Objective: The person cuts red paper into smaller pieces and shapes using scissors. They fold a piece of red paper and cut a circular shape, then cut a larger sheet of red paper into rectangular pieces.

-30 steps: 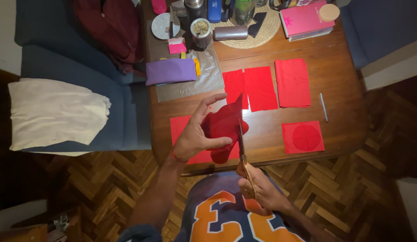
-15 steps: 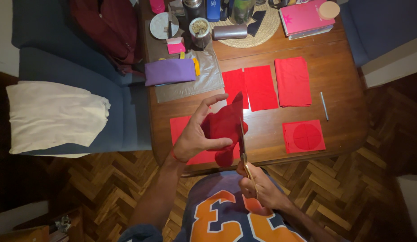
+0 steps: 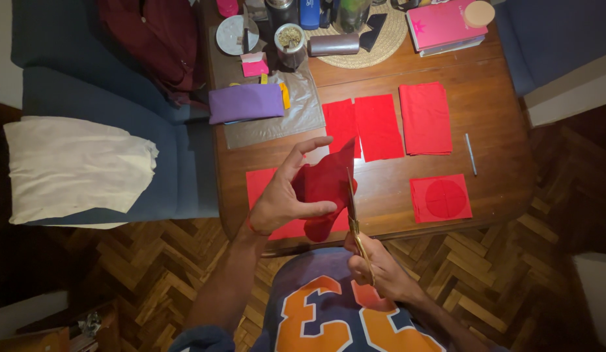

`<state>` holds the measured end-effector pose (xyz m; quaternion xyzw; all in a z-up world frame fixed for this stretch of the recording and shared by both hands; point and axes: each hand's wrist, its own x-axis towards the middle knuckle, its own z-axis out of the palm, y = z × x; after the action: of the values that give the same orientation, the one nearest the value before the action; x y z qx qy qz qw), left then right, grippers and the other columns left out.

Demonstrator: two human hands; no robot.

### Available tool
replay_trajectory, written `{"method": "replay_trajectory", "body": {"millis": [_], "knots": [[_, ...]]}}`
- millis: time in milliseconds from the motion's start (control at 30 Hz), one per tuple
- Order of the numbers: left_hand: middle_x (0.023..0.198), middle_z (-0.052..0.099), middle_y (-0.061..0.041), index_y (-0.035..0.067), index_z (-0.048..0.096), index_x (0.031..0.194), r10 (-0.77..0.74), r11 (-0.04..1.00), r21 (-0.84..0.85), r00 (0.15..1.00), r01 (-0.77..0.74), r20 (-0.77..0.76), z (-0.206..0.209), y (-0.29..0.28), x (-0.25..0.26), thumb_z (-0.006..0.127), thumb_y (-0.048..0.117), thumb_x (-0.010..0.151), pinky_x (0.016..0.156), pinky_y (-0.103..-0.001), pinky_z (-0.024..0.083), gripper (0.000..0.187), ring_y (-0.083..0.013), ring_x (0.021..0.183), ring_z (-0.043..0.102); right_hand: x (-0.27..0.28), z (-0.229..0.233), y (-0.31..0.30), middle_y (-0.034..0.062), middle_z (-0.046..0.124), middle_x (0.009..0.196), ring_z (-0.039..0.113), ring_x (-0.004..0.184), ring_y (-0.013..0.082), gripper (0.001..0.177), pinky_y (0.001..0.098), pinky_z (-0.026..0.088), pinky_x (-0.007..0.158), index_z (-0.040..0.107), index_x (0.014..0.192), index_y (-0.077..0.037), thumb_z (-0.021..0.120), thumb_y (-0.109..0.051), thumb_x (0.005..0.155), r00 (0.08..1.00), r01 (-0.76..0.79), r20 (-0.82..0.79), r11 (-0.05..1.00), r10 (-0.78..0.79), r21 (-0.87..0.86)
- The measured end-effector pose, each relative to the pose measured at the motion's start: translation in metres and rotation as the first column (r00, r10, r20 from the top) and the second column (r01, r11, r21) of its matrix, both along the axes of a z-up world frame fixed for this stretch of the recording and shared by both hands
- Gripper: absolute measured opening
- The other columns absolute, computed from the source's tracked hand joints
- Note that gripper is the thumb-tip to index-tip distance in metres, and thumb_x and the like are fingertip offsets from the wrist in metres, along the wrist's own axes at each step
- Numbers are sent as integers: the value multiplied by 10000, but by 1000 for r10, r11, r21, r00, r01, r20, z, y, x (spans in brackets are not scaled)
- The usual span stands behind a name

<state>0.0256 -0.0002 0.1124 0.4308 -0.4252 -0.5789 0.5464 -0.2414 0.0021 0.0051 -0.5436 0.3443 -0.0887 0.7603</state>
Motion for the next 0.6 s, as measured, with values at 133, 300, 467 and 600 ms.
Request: {"method": "replay_trajectory", "body": {"millis": [133, 300, 467, 600], "knots": [[1031, 756, -116, 184, 427, 1579, -21, 1000, 7, 998, 21, -51, 0, 0, 2, 907, 20, 808, 839, -307, 653, 923, -183, 895, 748, 0, 3, -1, -19, 289, 827, 314, 589, 91, 717, 256, 344, 457, 412, 913, -114, 623, -796, 839, 997, -26, 67, 1000, 27, -14], [1040, 757, -124, 171, 419, 1585, -31, 999, -21, 998, 30, -47, 1, -1, 2, 909, 34, 818, 851, -309, 659, 921, -183, 897, 750, 4, 5, -1, 0, 266, 823, 272, 593, 130, 131, 290, 337, 469, 427, 897, -85, 531, -49, 826, 999, 36, 16, 994, -38, 101], [1074, 760, -144, 164, 419, 1589, -39, 999, -17, 998, 39, -53, 3, -1, 3, 904, 20, 816, 859, -324, 670, 924, -206, 920, 766, 2, -4, -4, 1, 317, 780, 303, 546, 114, 385, 284, 346, 447, 501, 1009, -55, 586, -387, 834, 998, -3, 59, 1000, 1, 23], [998, 732, -94, 170, 421, 1596, -39, 999, -14, 999, 39, -32, 2, -1, 3, 907, 26, 821, 798, -280, 650, 926, -153, 834, 725, 4, -2, -5, -18, 273, 850, 251, 575, 94, 759, 261, 313, 444, 574, 1172, -7, 682, -693, 865, 991, -21, 131, 997, 12, 71]]}}
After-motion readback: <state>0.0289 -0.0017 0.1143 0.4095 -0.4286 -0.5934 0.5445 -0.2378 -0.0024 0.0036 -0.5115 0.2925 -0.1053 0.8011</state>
